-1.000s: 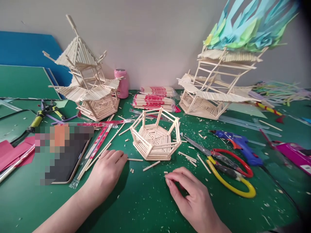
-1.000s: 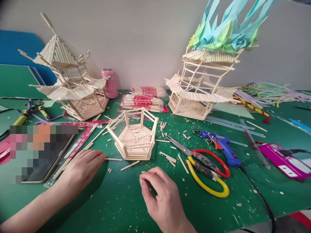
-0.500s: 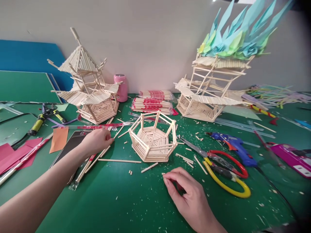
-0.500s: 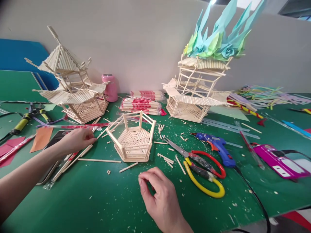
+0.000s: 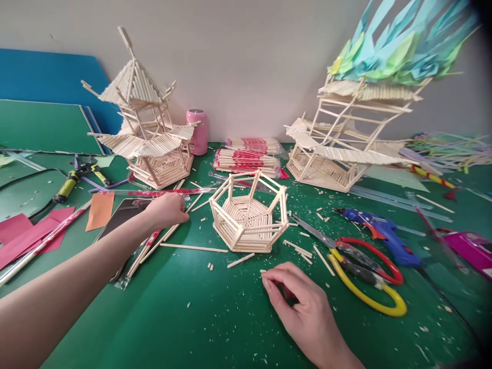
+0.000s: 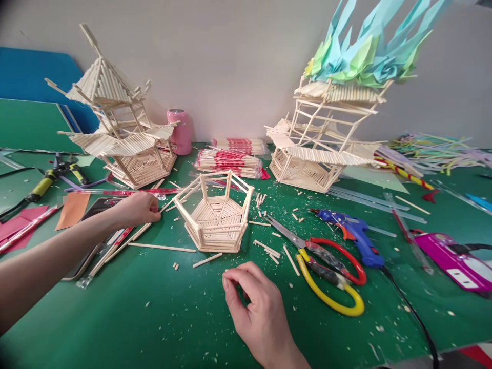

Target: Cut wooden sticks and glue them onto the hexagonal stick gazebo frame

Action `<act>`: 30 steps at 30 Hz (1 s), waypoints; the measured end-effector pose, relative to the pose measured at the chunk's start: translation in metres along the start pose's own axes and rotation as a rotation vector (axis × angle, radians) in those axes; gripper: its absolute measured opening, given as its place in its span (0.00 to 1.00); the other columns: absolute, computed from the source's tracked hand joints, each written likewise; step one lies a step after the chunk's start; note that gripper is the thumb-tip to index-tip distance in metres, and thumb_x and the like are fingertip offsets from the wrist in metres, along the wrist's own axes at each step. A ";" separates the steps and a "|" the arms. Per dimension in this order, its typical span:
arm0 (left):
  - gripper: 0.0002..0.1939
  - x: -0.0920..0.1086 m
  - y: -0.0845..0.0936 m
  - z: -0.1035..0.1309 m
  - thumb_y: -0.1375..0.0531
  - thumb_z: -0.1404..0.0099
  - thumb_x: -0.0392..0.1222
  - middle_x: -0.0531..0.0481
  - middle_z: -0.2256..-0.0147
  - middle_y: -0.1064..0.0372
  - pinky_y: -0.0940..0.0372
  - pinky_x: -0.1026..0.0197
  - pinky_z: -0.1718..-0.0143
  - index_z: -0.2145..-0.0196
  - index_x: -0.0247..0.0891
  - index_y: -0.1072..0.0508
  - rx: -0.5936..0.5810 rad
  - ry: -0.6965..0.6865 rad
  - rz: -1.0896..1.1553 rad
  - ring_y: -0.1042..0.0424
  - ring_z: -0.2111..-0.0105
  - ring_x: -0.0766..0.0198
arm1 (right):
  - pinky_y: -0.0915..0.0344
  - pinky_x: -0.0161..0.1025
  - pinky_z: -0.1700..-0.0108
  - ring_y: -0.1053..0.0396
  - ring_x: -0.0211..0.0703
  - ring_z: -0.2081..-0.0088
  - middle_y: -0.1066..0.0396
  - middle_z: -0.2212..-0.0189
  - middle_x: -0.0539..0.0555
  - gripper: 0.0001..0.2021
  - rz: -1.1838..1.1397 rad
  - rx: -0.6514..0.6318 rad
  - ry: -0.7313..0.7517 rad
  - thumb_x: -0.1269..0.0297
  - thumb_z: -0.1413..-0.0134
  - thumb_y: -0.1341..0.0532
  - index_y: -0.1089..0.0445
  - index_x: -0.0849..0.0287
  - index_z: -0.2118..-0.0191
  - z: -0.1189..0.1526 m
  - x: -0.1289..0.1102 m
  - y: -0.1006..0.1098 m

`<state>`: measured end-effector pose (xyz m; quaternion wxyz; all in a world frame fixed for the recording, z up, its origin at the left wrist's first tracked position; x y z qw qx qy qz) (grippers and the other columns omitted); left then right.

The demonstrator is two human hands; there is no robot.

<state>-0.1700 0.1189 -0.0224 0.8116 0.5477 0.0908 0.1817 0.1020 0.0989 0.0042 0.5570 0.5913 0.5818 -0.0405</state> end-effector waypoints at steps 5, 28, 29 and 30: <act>0.06 -0.003 0.013 0.004 0.42 0.49 0.39 0.53 0.81 0.37 0.43 0.62 0.77 0.81 0.37 0.33 0.123 -0.014 0.130 0.33 0.74 0.59 | 0.33 0.31 0.75 0.33 0.36 0.76 0.33 0.74 0.53 0.06 0.019 0.005 0.009 0.70 0.44 0.45 0.31 0.59 0.68 -0.001 -0.003 0.001; 0.10 -0.006 -0.047 0.155 0.43 0.39 0.43 0.53 0.77 0.34 0.32 0.62 0.79 0.77 0.44 0.28 0.653 0.217 1.772 0.35 0.79 0.65 | 0.37 0.35 0.75 0.36 0.38 0.77 0.31 0.76 0.52 0.16 -0.250 -0.180 0.101 0.56 0.40 0.50 0.33 0.63 0.58 0.003 -0.074 -0.051; 0.10 -0.006 -0.051 0.156 0.43 0.39 0.43 0.53 0.77 0.34 0.32 0.62 0.78 0.77 0.44 0.28 0.648 0.229 1.776 0.35 0.79 0.65 | 0.39 0.34 0.76 0.37 0.38 0.78 0.32 0.78 0.52 0.16 -0.225 -0.208 0.115 0.58 0.39 0.52 0.31 0.62 0.62 0.002 -0.076 -0.056; 0.10 -0.006 -0.055 0.156 0.43 0.39 0.44 0.53 0.77 0.34 0.32 0.62 0.78 0.77 0.45 0.28 0.644 0.231 1.772 0.35 0.79 0.65 | 0.41 0.34 0.77 0.38 0.38 0.78 0.34 0.80 0.51 0.17 -0.199 -0.239 0.122 0.60 0.38 0.54 0.31 0.61 0.66 0.001 -0.077 -0.061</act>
Point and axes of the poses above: each hand's wrist, its own z-axis away from the middle knuckle, its own y-axis out of the back of the hand, x = y × z, the point moved 10 cm from there along -z, towards the middle knuckle
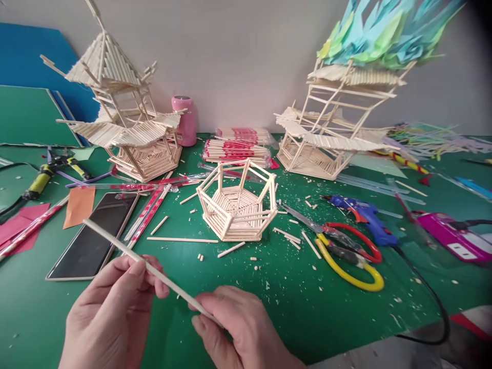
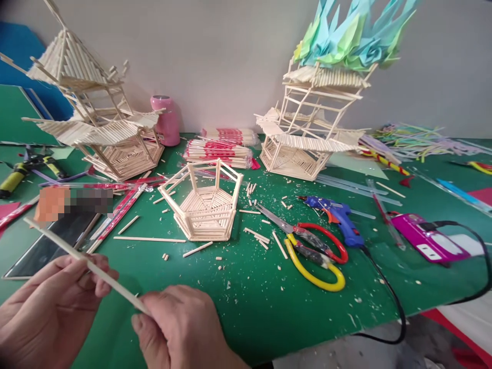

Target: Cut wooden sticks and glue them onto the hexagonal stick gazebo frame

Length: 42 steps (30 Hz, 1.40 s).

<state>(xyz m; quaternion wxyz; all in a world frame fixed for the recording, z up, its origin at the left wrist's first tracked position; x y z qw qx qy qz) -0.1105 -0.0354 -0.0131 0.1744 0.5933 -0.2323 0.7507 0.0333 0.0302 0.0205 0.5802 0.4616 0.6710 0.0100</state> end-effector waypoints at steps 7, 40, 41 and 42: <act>0.10 0.014 0.006 -0.002 0.44 0.39 0.49 0.55 0.78 0.33 0.34 0.63 0.78 0.75 0.44 0.29 -0.113 -0.276 -0.609 0.33 0.78 0.64 | 0.40 0.34 0.72 0.36 0.38 0.74 0.33 0.77 0.51 0.14 0.114 0.019 -0.145 0.66 0.39 0.52 0.31 0.59 0.68 -0.009 0.024 0.023; 0.07 -0.029 -0.006 -0.024 0.43 0.43 0.29 0.47 0.76 0.29 0.30 0.67 0.75 0.77 0.31 0.27 -0.066 0.356 0.258 0.31 0.80 0.70 | 0.38 0.25 0.76 0.38 0.30 0.79 0.37 0.80 0.45 0.09 -0.045 0.349 -0.178 0.69 0.41 0.47 0.28 0.58 0.63 0.005 0.052 0.060; 0.07 -0.027 -0.006 -0.024 0.43 0.44 0.29 0.47 0.76 0.28 0.30 0.68 0.75 0.77 0.31 0.27 -0.071 0.342 0.252 0.30 0.80 0.70 | 0.38 0.25 0.76 0.38 0.30 0.79 0.37 0.80 0.45 0.09 -0.045 0.348 -0.181 0.69 0.41 0.47 0.28 0.58 0.63 0.005 0.053 0.060; 0.07 -0.026 -0.006 -0.024 0.43 0.44 0.30 0.47 0.76 0.28 0.30 0.68 0.75 0.76 0.31 0.26 -0.076 0.329 0.246 0.30 0.80 0.69 | 0.38 0.25 0.76 0.38 0.31 0.79 0.37 0.80 0.45 0.09 -0.043 0.346 -0.184 0.69 0.41 0.46 0.28 0.58 0.63 0.005 0.053 0.059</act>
Point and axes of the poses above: each hand's wrist, its own z-axis away from the middle knuckle, its own y-axis out of the back of the hand, x = y × z, the point moved 10 cm from there along -z, towards the middle knuckle
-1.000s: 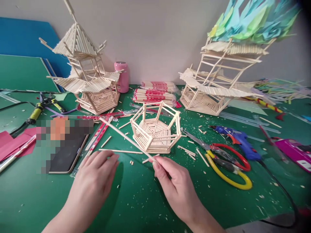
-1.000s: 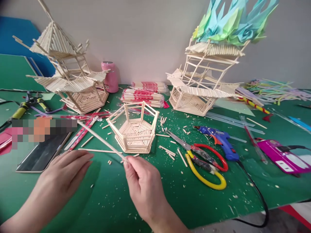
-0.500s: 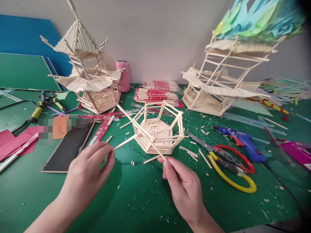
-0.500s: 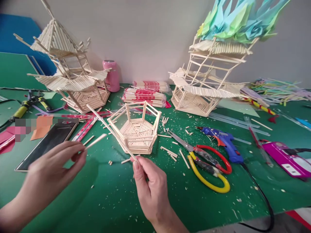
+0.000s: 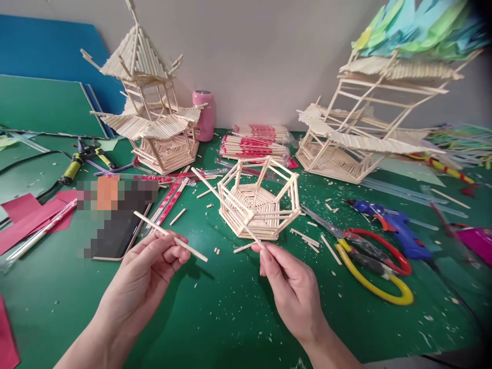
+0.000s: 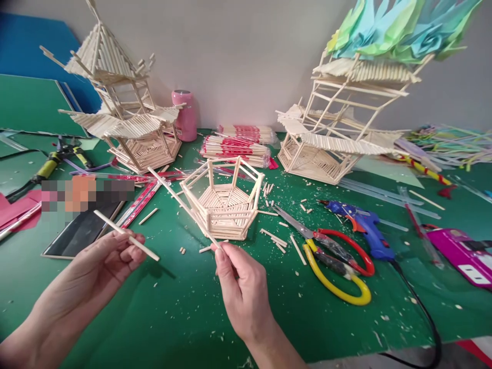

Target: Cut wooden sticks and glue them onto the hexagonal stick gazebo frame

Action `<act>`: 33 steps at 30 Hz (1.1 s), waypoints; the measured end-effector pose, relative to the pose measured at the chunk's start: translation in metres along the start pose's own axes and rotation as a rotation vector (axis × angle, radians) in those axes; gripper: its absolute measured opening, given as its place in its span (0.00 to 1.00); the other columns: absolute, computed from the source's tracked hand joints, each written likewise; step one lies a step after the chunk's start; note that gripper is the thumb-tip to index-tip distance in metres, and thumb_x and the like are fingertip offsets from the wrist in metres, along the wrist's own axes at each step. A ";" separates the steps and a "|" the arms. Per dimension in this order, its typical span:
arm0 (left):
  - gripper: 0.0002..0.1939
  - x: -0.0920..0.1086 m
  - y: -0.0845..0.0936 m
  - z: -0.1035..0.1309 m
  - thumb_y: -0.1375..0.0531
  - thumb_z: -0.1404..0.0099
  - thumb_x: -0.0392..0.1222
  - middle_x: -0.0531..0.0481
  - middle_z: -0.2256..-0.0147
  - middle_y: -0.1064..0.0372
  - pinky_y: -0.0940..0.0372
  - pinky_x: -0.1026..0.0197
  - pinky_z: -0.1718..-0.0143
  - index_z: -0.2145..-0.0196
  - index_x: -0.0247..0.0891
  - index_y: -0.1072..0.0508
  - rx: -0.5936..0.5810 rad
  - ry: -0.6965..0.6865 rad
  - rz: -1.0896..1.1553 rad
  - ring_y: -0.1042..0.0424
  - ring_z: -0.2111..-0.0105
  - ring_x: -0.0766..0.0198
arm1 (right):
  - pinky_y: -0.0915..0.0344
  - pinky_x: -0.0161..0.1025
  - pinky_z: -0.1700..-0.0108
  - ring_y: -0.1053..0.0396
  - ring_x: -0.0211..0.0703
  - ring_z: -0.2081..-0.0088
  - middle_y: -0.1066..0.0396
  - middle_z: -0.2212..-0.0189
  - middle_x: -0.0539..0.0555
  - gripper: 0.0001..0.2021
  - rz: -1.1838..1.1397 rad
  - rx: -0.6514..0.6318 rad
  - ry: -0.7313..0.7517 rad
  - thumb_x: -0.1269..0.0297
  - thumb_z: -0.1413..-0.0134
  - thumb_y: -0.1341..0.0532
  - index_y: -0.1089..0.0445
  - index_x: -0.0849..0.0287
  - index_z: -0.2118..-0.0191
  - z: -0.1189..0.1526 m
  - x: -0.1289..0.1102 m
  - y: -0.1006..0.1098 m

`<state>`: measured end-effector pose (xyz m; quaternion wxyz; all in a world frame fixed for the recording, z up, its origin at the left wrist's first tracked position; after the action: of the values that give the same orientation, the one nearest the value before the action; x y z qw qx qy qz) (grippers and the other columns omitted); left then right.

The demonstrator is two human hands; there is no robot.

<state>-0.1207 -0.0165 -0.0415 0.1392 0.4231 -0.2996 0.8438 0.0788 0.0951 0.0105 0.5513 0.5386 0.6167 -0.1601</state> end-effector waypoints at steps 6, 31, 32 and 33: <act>0.03 0.000 -0.003 -0.001 0.37 0.48 0.34 0.48 0.76 0.28 0.30 0.68 0.75 0.77 0.32 0.27 -0.020 -0.014 -0.042 0.30 0.79 0.69 | 0.39 0.27 0.77 0.39 0.31 0.79 0.37 0.80 0.46 0.09 0.027 -0.008 0.037 0.69 0.41 0.47 0.28 0.59 0.63 -0.002 -0.004 -0.002; 0.08 0.015 0.025 0.019 0.35 0.47 0.46 0.55 0.76 0.35 0.37 0.72 0.74 0.71 0.41 0.26 0.046 -0.227 -0.214 0.38 0.73 0.69 | 0.39 0.39 0.69 0.37 0.43 0.71 0.34 0.74 0.54 0.15 0.415 -0.325 0.202 0.72 0.40 0.55 0.31 0.63 0.65 -0.044 -0.041 -0.101; 0.08 0.015 0.025 0.019 0.35 0.47 0.46 0.55 0.76 0.35 0.38 0.73 0.74 0.71 0.41 0.26 0.046 -0.226 -0.214 0.38 0.73 0.69 | 0.38 0.39 0.68 0.37 0.44 0.70 0.33 0.73 0.55 0.14 0.427 -0.316 0.214 0.72 0.40 0.54 0.31 0.64 0.63 -0.047 -0.039 -0.105; 0.07 0.015 0.025 0.020 0.35 0.47 0.46 0.55 0.76 0.35 0.38 0.72 0.75 0.71 0.41 0.26 0.047 -0.230 -0.215 0.38 0.74 0.69 | 0.37 0.40 0.66 0.36 0.45 0.68 0.33 0.71 0.57 0.14 0.437 -0.301 0.226 0.72 0.40 0.53 0.31 0.65 0.61 -0.049 -0.038 -0.107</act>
<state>-0.1296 -0.0489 -0.0304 0.1834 0.5496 -0.2466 0.7769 -0.0434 0.0761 0.0169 0.5744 0.5853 0.5602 0.1170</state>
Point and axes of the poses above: each hand's wrist, its own z-axis away from the middle knuckle, its own y-axis out of the back of the hand, x = y × z, the point moved 10 cm from there along -z, towards the middle knuckle
